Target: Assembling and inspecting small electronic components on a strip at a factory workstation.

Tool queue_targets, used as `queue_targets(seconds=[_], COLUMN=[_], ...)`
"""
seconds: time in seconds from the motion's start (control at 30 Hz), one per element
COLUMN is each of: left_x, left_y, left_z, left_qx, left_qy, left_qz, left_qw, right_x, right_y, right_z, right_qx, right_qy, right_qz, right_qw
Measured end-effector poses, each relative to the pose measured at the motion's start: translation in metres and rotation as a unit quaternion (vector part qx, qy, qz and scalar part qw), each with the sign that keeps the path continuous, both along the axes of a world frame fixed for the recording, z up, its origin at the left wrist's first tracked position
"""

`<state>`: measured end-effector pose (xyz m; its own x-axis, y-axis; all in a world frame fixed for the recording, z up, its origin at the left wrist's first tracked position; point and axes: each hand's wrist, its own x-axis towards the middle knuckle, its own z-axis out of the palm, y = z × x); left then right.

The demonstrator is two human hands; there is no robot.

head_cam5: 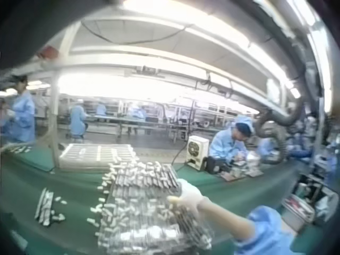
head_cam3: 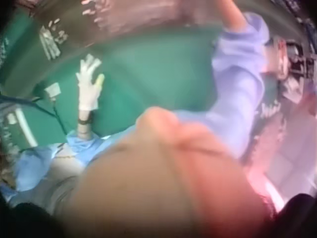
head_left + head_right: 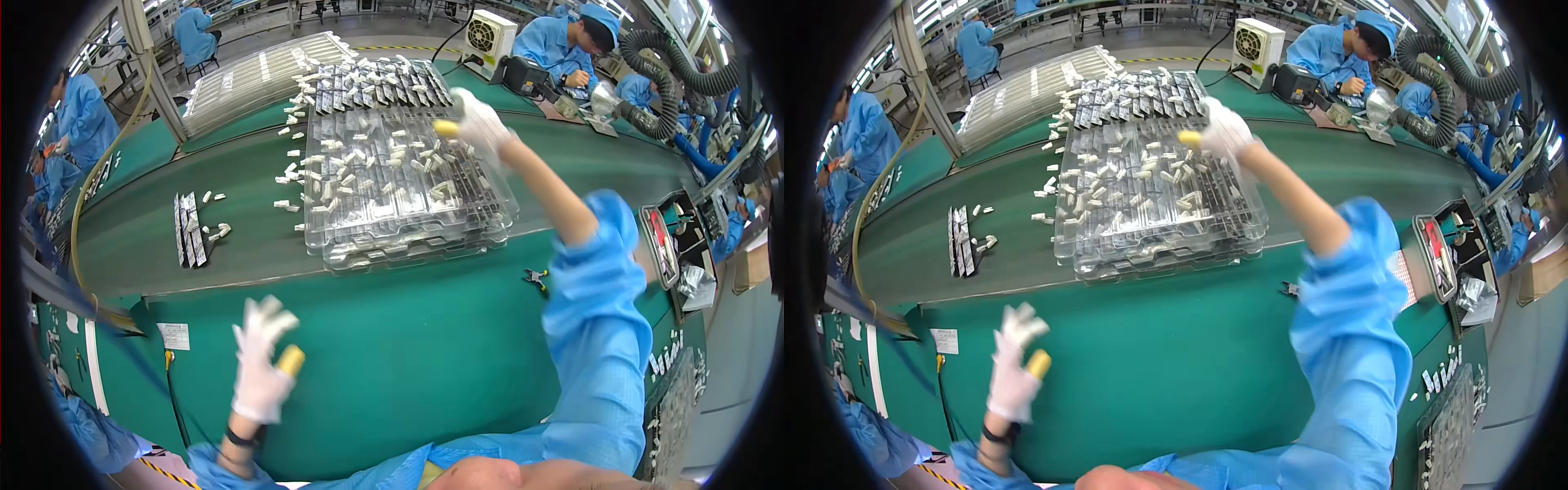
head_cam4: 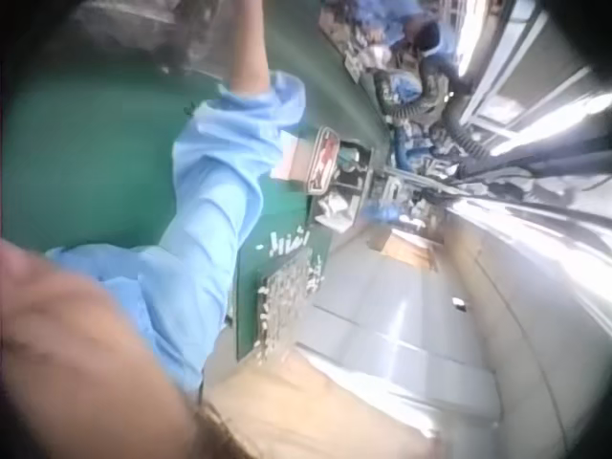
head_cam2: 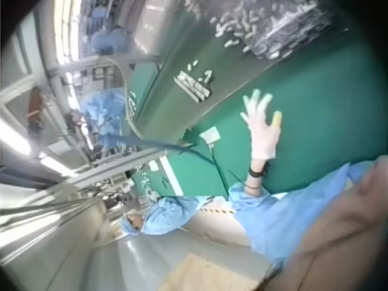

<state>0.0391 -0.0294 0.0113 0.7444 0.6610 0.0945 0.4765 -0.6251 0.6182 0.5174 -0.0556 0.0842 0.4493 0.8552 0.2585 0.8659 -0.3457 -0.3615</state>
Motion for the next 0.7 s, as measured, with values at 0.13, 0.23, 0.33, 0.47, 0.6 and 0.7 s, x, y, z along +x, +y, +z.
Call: queue_targets(seconds=[0.13, 0.23, 0.33, 0.47, 0.6, 0.7], left_x=[0.005, -0.008, -0.01, -0.002, 0.001, 0.002], left_y=[-0.032, -0.014, -0.008, -0.008, -0.01, -0.01], left_z=[-0.015, -0.029, -0.034, -0.028, -0.024, -0.03], left_qx=[0.032, 0.081, 0.079, 0.069, 0.063, 0.066], left_qy=[0.026, 0.071, 0.062, 0.067, 0.07, 0.069], left_qz=[-0.032, -0.03, -0.014, -0.026, -0.016, -0.02], left_qw=[0.999, 0.994, 0.995, 0.995, 0.995, 0.995], right_x=[0.063, 0.056, 0.073, 0.117, 0.085, 0.111], right_y=[0.129, 0.176, 0.197, 0.216, 0.215, 0.224], right_z=[-0.027, -0.036, -0.052, -0.044, -0.071, -0.076], right_qx=[-0.06, -0.122, -0.133, -0.152, -0.036, -0.109], right_qy=[-0.002, -0.009, 0.082, 0.044, -0.115, 0.003], right_qz=[-0.133, -0.199, -0.028, -0.021, -0.133, -0.067], right_qw=[0.989, 0.972, 0.987, 0.987, 0.984, 0.992])
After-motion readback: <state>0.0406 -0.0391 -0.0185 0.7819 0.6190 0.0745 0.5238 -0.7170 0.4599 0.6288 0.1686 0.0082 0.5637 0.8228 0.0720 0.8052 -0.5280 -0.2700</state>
